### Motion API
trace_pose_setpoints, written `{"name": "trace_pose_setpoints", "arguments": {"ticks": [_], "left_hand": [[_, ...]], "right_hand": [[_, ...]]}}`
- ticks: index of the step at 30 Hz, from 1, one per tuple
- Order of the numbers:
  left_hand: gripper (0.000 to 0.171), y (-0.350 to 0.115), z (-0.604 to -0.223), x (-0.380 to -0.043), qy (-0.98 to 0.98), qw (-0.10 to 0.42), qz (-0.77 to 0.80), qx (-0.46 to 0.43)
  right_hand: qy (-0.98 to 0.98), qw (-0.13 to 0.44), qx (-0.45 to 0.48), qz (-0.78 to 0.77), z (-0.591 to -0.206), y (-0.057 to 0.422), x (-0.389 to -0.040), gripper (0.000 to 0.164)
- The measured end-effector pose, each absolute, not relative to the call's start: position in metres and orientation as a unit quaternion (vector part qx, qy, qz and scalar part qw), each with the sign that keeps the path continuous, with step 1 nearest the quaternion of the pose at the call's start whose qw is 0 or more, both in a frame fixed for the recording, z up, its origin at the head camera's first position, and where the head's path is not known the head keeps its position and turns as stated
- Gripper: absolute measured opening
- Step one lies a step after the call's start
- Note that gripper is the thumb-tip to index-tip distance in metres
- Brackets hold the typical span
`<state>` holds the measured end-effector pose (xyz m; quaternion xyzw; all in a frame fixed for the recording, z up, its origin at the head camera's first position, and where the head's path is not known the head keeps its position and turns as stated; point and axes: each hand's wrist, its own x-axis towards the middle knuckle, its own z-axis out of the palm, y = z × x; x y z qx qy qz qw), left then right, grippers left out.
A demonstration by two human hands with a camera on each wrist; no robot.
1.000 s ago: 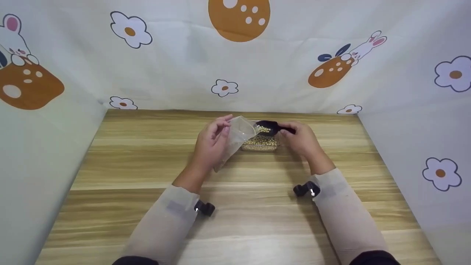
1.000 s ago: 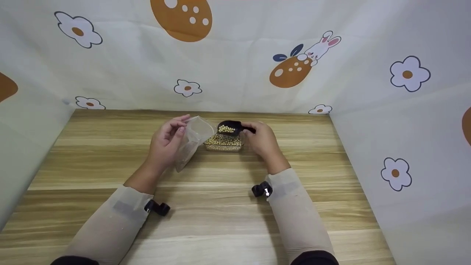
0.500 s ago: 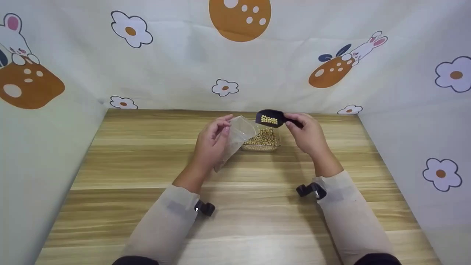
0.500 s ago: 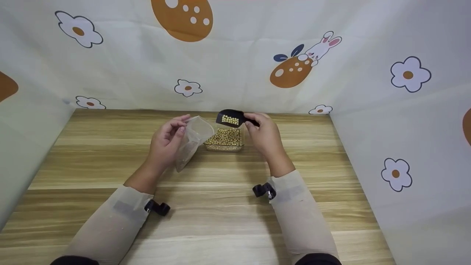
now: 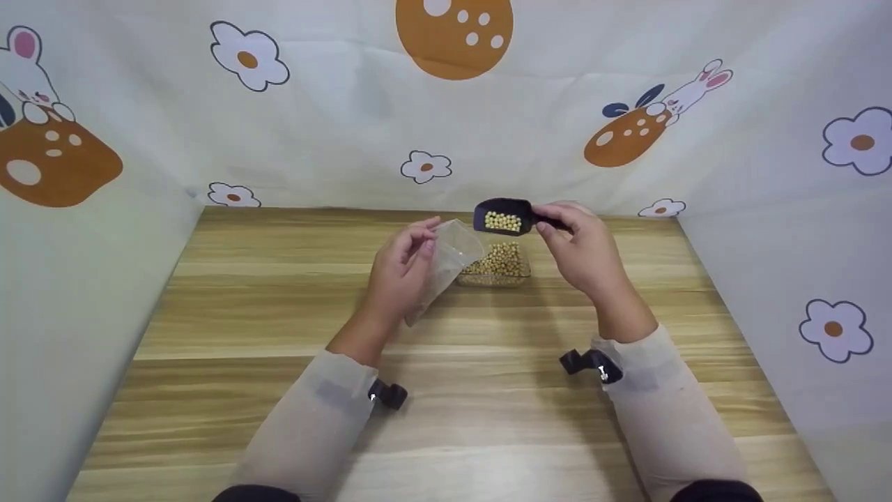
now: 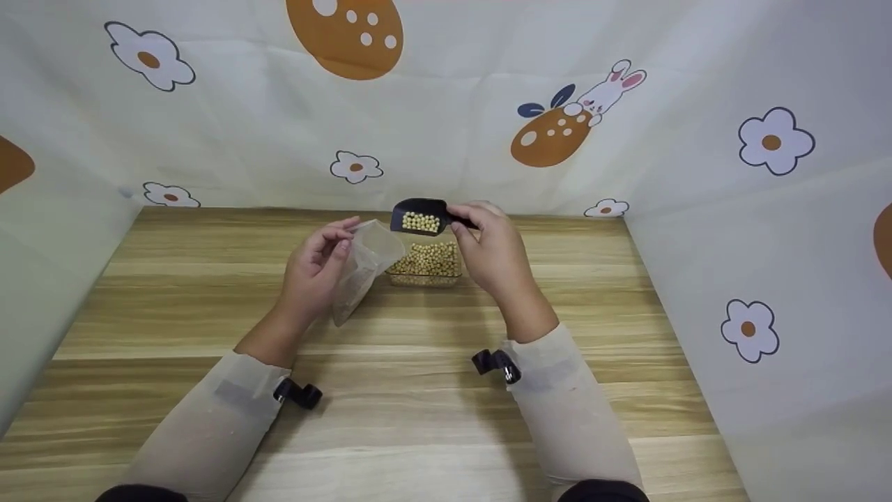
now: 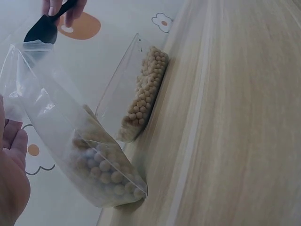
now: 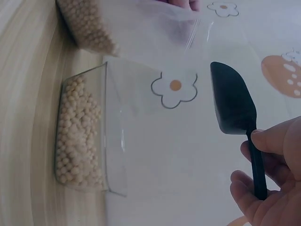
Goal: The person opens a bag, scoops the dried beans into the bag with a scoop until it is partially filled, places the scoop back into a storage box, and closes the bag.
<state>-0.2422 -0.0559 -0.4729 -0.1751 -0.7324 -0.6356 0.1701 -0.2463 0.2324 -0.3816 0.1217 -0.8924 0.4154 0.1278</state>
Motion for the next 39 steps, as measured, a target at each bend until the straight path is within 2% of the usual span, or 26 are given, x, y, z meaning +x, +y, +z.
{"name": "trace_pose_setpoints", "arguments": {"ticks": [9,21,39], "left_hand": [[0.014,-0.056,-0.472,-0.241,-0.728,0.172,-0.640,-0.176],[0.015,-0.056,-0.473,-0.241,-0.730,0.168,-0.638,-0.180],[0.014,-0.055,-0.472,-0.242,-0.723,0.170,-0.646,-0.175]], "right_hand": [[-0.904,0.132,0.176,0.367,-0.368,0.216,-0.237,0.027],[-0.932,0.121,0.205,0.275,-0.354,0.203,-0.236,0.029],[-0.921,0.142,0.200,0.304,-0.364,0.213,-0.241,0.027]]}}
